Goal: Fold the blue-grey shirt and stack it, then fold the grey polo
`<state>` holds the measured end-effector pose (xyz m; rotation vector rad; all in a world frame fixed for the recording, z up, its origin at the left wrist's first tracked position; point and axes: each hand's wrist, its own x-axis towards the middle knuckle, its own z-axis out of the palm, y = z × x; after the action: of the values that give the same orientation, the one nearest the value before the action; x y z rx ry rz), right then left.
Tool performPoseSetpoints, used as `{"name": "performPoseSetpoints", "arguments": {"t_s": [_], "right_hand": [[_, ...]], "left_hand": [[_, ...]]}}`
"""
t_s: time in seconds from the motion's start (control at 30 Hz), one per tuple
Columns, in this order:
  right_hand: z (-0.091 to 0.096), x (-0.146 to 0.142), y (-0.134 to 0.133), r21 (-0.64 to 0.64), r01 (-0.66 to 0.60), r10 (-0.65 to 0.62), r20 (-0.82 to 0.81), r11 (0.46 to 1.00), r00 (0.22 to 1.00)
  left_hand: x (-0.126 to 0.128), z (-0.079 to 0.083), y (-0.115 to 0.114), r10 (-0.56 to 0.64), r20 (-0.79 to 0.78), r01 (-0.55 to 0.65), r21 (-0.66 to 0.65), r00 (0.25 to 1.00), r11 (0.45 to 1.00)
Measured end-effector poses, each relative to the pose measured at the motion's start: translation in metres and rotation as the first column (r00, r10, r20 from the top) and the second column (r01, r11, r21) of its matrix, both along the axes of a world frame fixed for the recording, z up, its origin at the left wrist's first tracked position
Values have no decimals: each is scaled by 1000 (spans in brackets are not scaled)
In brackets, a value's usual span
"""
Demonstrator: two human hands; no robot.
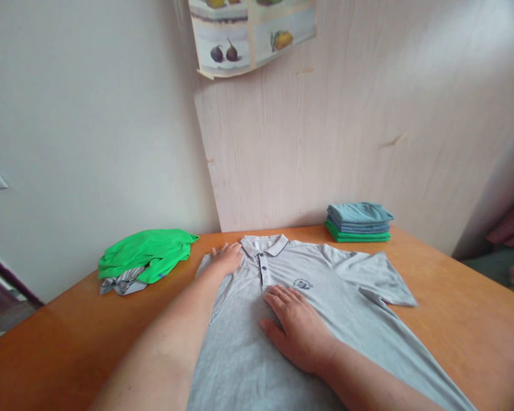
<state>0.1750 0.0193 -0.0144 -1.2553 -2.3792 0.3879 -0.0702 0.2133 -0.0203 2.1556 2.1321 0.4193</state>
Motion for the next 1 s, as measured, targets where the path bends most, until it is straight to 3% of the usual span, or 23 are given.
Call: {"name": "performPoseSetpoints", "arguments": {"t_s": [0.1,0.33,0.63,1.0], "right_hand": [[2,0,0,-11,2,-2,9,1000,1000],[7,0,-3,-17,6,-6,8,1000,1000],[6,0,-3,-1,0,0,1,1000,1000],[4,0,-2,-10,5,-5,2,1000,1000]], "left_hand": [[-3,1,1,-10,1,10,-14,1000,1000],[-22,23,-3,20,-65,-16,56,998,998],[-22,4,-32,-1,-198,-13,-68,980,998],[-14,6,-40,-1,-240,-15,-64,971,998]]}}
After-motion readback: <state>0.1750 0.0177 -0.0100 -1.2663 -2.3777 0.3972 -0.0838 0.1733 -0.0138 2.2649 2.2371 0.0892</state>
